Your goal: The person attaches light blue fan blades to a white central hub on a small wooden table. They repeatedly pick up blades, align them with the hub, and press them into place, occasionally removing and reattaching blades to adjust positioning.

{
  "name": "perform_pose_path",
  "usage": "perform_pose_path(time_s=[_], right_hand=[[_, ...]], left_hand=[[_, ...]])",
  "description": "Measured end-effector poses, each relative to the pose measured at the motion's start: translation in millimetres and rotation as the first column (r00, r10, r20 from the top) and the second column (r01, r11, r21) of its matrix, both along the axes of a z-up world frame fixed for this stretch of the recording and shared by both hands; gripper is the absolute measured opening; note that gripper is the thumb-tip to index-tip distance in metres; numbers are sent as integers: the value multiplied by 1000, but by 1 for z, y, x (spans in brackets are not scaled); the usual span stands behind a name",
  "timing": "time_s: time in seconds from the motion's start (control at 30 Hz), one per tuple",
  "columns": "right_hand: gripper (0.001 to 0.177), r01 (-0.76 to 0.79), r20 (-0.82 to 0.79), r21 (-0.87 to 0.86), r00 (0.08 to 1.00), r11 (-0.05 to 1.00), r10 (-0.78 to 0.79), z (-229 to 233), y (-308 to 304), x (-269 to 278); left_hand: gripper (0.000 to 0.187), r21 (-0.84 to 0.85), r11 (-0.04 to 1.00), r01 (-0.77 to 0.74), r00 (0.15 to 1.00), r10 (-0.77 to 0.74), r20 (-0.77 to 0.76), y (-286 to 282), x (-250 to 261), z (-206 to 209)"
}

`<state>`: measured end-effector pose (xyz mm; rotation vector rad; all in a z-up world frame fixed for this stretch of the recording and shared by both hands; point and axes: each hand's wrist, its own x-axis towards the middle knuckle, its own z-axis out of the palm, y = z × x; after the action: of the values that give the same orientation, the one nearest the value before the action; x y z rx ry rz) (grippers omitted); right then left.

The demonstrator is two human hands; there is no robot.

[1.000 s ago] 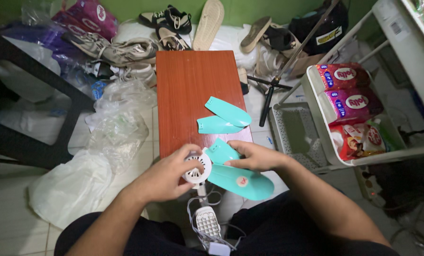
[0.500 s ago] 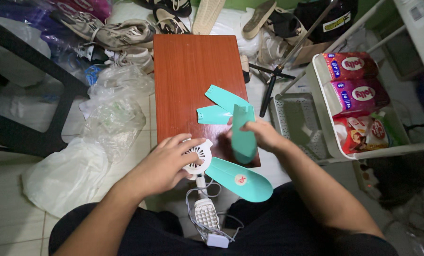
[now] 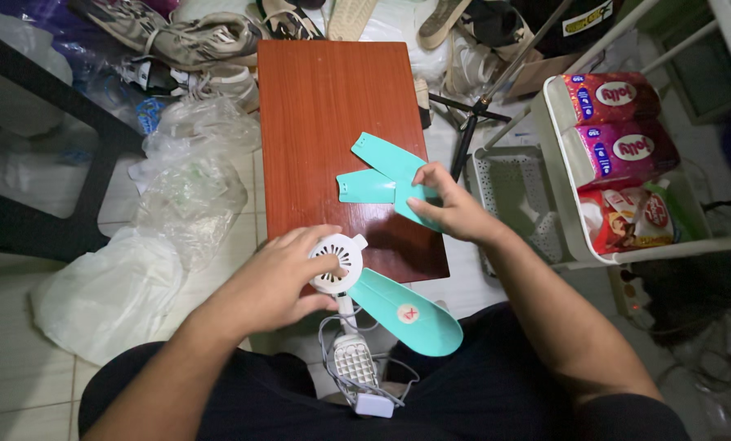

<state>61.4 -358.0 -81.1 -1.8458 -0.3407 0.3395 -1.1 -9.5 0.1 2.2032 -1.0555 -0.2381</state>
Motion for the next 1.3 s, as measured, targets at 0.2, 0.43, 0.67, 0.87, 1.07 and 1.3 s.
perform_pose_path(time_s=[0.2,0.43,0.67,0.87,1.07,1.3], right_hand=[[42,-3,152,-188,988,982,32,20,15,-12],[32,-46,329,-410,924,911,196,27,21,-15],[30,-88,384,-414,885,906,262,34,30,-23],[30,-123,363,-419,885,900,290,40,38,-27],[29,-125,352,-422,890,898,289,45,40,-28],[27,-125,370,-440,877,889,307,48,43,-28]], left_hand=[[30,-63,998,17,999,-19,-32,-1,2,-3],[28,-93,994,50,997,-56,-60,1,2,-7],[30,-80,995,62,996,-66,-57,1,3,-11],[31,-104,992,77,994,-85,-68,1,3,-15],[31,-94,993,66,992,-76,-96,2,3,-13],[31,-90,994,64,992,-73,-103,1,4,-15]])
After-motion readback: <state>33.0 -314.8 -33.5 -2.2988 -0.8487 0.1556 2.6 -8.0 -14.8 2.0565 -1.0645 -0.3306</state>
